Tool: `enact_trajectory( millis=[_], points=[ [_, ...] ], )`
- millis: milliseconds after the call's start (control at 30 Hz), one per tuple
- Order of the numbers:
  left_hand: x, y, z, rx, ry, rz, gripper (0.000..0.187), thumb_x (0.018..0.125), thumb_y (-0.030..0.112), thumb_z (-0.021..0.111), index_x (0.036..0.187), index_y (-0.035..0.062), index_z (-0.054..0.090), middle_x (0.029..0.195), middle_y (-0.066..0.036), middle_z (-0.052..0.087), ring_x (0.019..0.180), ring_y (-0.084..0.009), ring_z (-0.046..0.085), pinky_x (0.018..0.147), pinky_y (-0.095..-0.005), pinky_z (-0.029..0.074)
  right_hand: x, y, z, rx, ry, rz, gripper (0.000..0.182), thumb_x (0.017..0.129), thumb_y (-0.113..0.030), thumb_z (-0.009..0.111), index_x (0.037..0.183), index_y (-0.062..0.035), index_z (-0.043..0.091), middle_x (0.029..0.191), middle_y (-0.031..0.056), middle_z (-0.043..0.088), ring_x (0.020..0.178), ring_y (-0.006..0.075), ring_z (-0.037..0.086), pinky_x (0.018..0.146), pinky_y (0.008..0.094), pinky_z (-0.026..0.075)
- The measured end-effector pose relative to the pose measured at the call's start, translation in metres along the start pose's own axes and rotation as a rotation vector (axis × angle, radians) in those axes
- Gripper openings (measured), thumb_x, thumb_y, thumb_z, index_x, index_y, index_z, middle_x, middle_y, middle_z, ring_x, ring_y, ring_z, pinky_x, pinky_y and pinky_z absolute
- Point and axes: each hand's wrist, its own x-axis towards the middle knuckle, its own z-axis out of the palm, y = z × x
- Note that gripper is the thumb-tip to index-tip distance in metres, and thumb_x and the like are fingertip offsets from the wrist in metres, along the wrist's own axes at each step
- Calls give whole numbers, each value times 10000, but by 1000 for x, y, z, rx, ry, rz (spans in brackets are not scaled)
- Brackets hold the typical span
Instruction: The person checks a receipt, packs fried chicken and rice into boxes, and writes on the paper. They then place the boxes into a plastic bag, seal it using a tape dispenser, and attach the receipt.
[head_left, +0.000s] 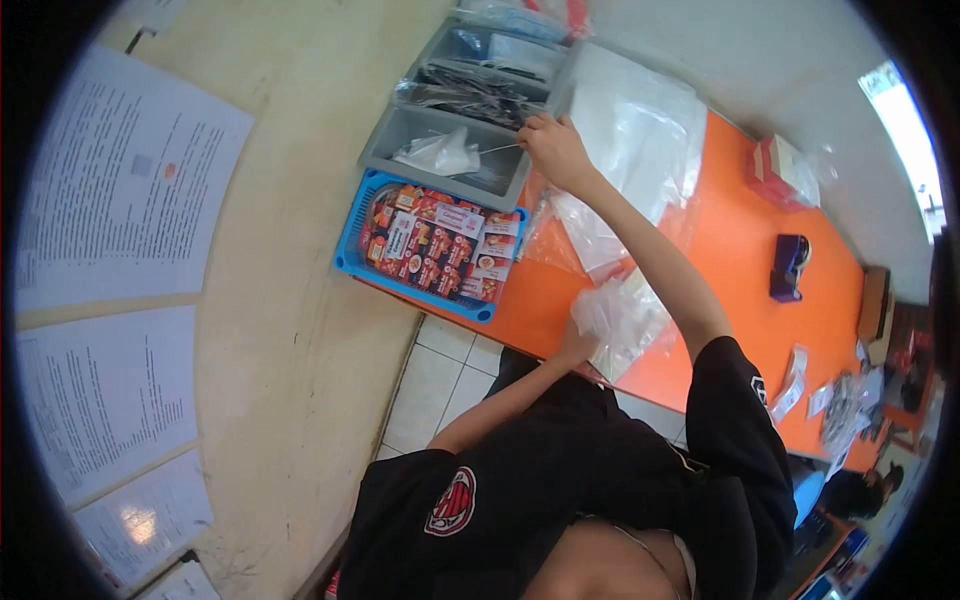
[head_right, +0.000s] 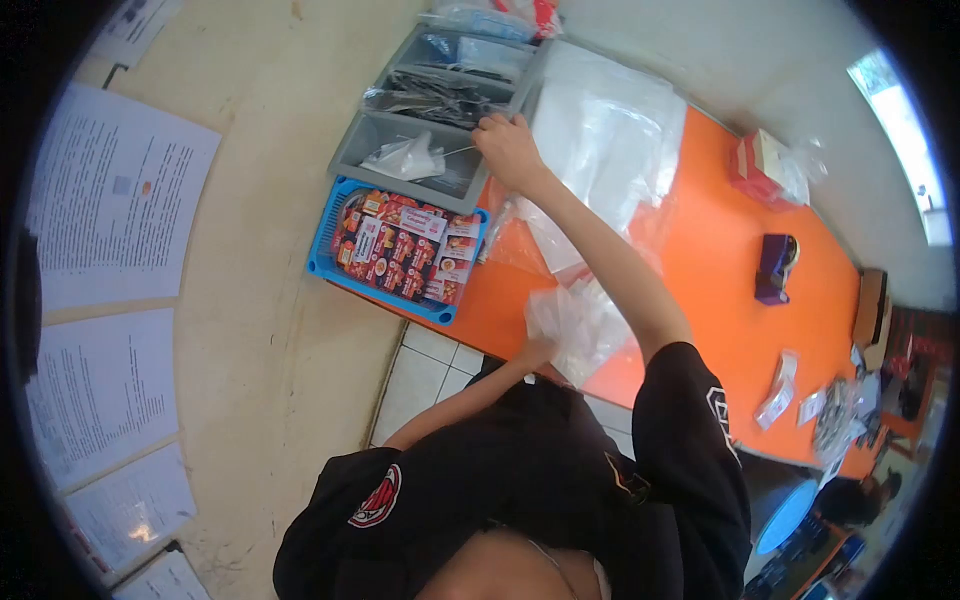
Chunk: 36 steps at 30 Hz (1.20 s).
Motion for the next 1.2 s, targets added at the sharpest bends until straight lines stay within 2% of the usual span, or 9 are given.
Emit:
enact_trajectory(
  millis=[67, 133, 200, 400, 533, 600, 767, 1067, 1200],
  points=[
    [21, 40, -10, 1159, 155, 538, 474, 743, 139, 551, 1198, 47, 455, 1064, -135, 545, 1016, -257, 521, 877, -374, 403, -28, 1, -40, 184, 39, 62, 136, 749, -20, 536, 815, -58, 648, 839, 40, 586, 874, 203, 545, 700, 337, 423],
    [11, -7, -13, 880, -170, -77, 441, 739, 113, 561, 1165, 26, 486, 1022, -132, 584, 938, -243, 563, 804, -373, 444, -77, -5, -97, 747, 188, 244, 121, 782, -43, 569, 874, -13, 641, 818, 61, 571, 797, 202, 548, 692, 288, 427],
    [35, 54, -21, 25, -77, -288, 441, 704, 98, 602, 1128, 15, 514, 969, -130, 610, 838, -250, 596, 719, -365, 476, -152, -13, -143, 934, 143, 448, 114, 776, -65, 593, 867, -30, 653, 799, 53, 595, 703, 133, 550, 616, 260, 431],
    [67, 83, -18, 140, -166, -400, 438, 679, 67, 622, 1105, 13, 532, 965, -146, 611, 788, -262, 602, 688, -365, 478, -312, -82, -114, 1397, -320, 1358, 163, 758, -164, 650, 786, -5, 674, 545, -18, 506, 472, 59, 437, 426, 195, 341],
    [47, 141, 1, 761, -213, -30, 334, 690, 60, 614, 1024, 60, 596, 1064, -129, 501, 977, -299, 485, 812, -391, 406, -310, -134, -16, 2498, 608, 1399, 210, 859, -257, 533, 981, -87, 537, 797, -18, 529, 690, 93, 502, 588, 248, 428],
    [34, 148, 5, 1041, -186, 182, 306, 690, 56, 614, 995, 78, 619, 1105, -129, 445, 1041, -313, 427, 855, -398, 373, -285, -143, -36, 2491, 950, 1478, 238, 888, -273, 486, 1042, -93, 508, 959, 7, 564, 853, 141, 541, 739, 308, 462],
    [6, 110, 10, 275, 135, -3, 224, 718, 46, 590, 936, 60, 645, 1204, -136, 330, 1132, -310, 339, 930, -429, 322, -293, -165, -16, 2548, 1084, 1474, 242, 897, -236, 454, 1095, -102, 493, 1054, 35, 553, 953, 164, 530, 840, 342, 433],
    [0, 152, -5, 610, 53, 84, 199, 799, 133, 537, 937, 15, 619, 1220, -154, 414, 1177, -289, 383, 937, -375, 374, -279, -179, -43, 2370, 861, 1819, 281, 851, -173, 518, 1119, -86, 502, 1055, 54, 545, 957, 174, 525, 812, 316, 430],
    [-18, 103, -33, 559, -87, 207, 219, 812, 159, 530, 937, -3, 608, 1168, -166, 487, 1146, -278, 431, 914, -369, 402, -300, -173, -32, 1505, 527, 1473, 184, 836, -176, 571, 937, -23, 560, 868, 76, 599, 760, 167, 575, 662, 311, 459]
  ],
)
